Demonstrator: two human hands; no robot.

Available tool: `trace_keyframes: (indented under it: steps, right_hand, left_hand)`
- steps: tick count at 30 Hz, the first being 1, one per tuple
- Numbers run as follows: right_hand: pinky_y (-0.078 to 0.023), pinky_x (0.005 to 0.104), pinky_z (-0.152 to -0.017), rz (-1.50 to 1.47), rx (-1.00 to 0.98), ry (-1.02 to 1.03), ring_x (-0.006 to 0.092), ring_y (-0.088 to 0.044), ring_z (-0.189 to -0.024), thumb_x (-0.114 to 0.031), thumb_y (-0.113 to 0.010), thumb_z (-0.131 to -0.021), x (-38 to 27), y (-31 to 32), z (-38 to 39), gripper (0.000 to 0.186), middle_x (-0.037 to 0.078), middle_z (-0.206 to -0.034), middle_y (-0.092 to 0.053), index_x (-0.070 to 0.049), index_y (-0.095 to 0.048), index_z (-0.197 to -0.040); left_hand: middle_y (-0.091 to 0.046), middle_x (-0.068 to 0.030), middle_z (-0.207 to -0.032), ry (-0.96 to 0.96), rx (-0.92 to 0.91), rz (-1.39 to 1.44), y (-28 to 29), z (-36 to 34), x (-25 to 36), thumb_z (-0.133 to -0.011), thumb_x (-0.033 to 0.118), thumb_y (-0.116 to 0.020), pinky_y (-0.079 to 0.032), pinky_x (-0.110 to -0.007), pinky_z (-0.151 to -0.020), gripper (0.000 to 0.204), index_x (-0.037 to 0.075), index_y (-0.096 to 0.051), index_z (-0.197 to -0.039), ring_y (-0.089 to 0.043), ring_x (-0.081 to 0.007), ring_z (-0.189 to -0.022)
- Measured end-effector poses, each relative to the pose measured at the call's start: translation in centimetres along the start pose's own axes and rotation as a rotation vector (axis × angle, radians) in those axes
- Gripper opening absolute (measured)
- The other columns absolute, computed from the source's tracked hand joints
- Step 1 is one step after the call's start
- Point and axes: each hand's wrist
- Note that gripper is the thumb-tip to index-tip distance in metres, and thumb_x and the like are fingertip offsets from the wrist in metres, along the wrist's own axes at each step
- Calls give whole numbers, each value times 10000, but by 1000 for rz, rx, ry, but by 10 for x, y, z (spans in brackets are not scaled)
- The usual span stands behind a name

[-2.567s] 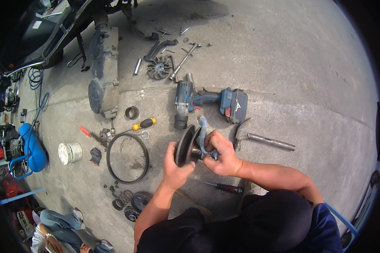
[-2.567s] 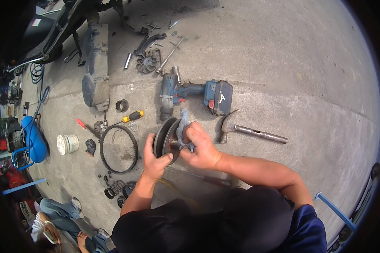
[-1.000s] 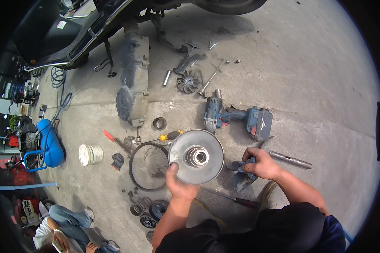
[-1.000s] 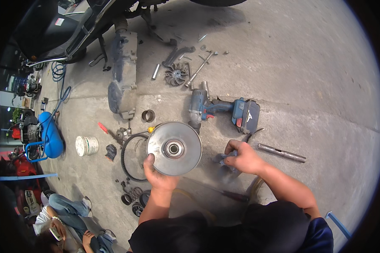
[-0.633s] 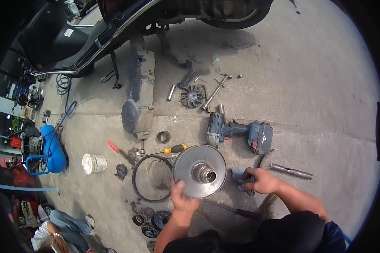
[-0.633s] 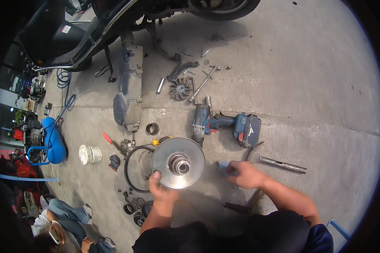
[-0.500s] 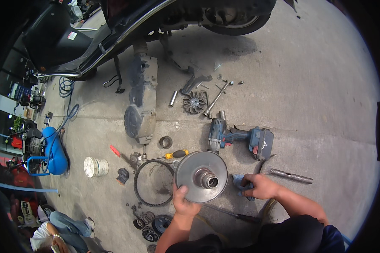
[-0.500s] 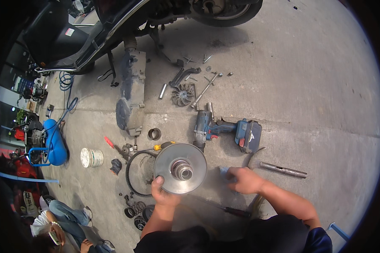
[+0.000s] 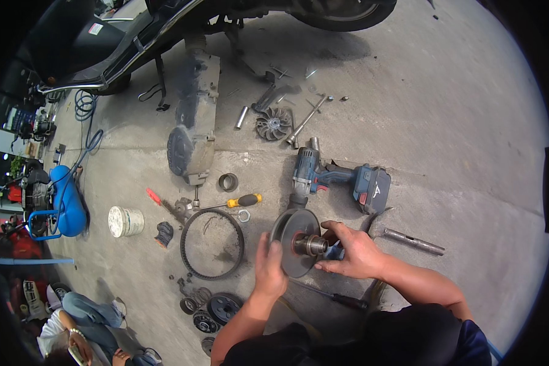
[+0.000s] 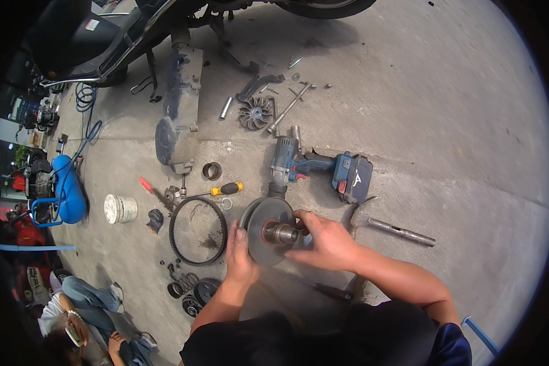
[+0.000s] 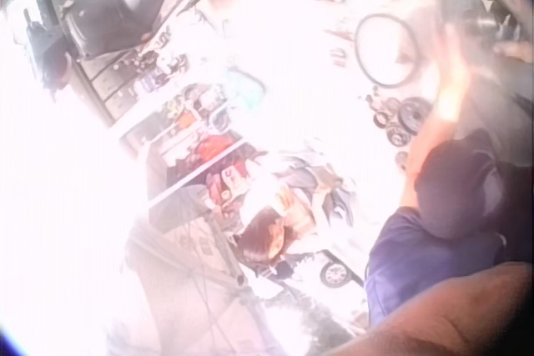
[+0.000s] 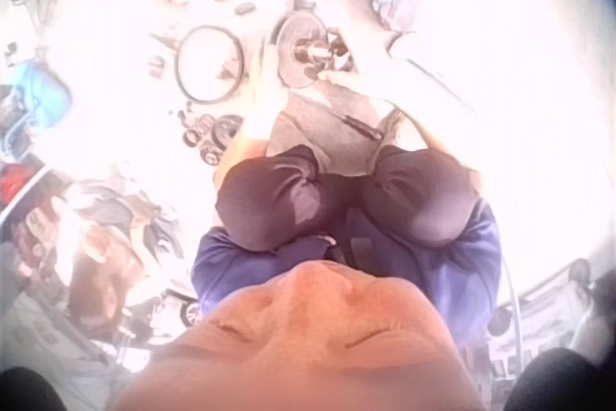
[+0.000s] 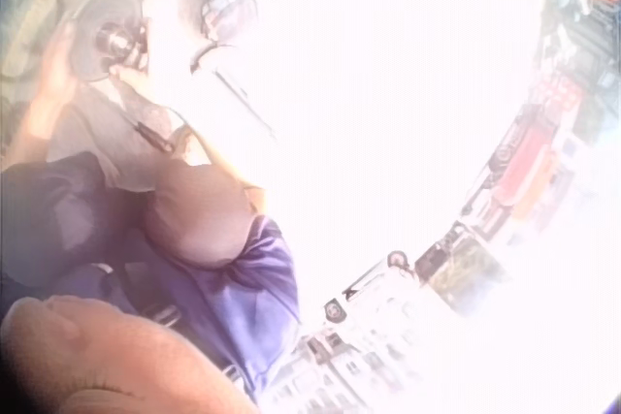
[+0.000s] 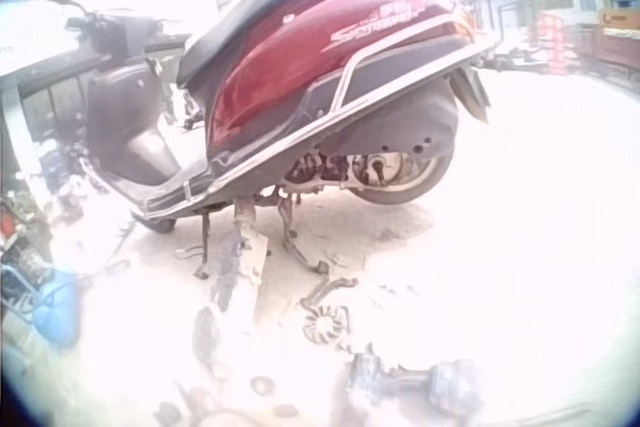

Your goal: The person cleans and assembles scooter transmission components on the floor, including a clutch bell, springs, and washers. They wipe parts with a cloth, use pliers to adjust a spring, and repeatedly handle the clutch assembly while a bystander sits nearby.

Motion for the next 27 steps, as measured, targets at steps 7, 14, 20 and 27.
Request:
trace_keyframes:
  steps: [7, 14, 20, 27]
  right_hand:
    - [-630, 461, -814, -5, 76, 42, 414, -760, -956, -318, -877, -834, -2, -20, -3, 559, 229, -1074, -754, 8, -645, -1224]
    - [-633, 460, -740, 41, 115, 105, 408, -770, -843, -331, -871, -834, 3, -20, 0, 533, 224, -926, -759, 17, -663, -1181]
    - [-628, 456, -640, -46, 141, -63, 408, -762, -693, -381, -874, -842, 1, -20, 4, 563, 239, -750, -729, 63, -662, -1116]
    - [-638, 417, -711, 39, 59, -115, 385, -791, -815, -386, -896, -856, -1, -21, 5, 618, 259, -906, -764, 85, -666, -1184]
  left_hand:
    - [-638, -91, -1227, -14, -128, -165, 1, -4, -20, -1144, 364, -511, -474, -305, -973, 420, -11, -557, -1329, -582, -137, -1091]
    - [-644, -95, -1257, -1, -124, -155, 4, -1, -25, -1146, 393, -502, -488, -319, -998, 467, -17, -540, -1366, -595, -151, -1136]
    - [-645, -99, -1264, -46, -120, -233, 6, -2, -24, -1136, 398, -526, -477, -320, -1009, 491, -32, -545, -1374, -586, -147, -1139]
    - [-642, -115, -1293, 25, -65, -165, 10, -1, -33, -1124, 375, -565, -475, -319, -1023, 503, -47, -528, -1395, -593, -169, -1163]
Point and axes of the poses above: each hand's wrist, its own z-axis away from the middle knuckle, its own y-axis out of the back of the hand, x = y × z
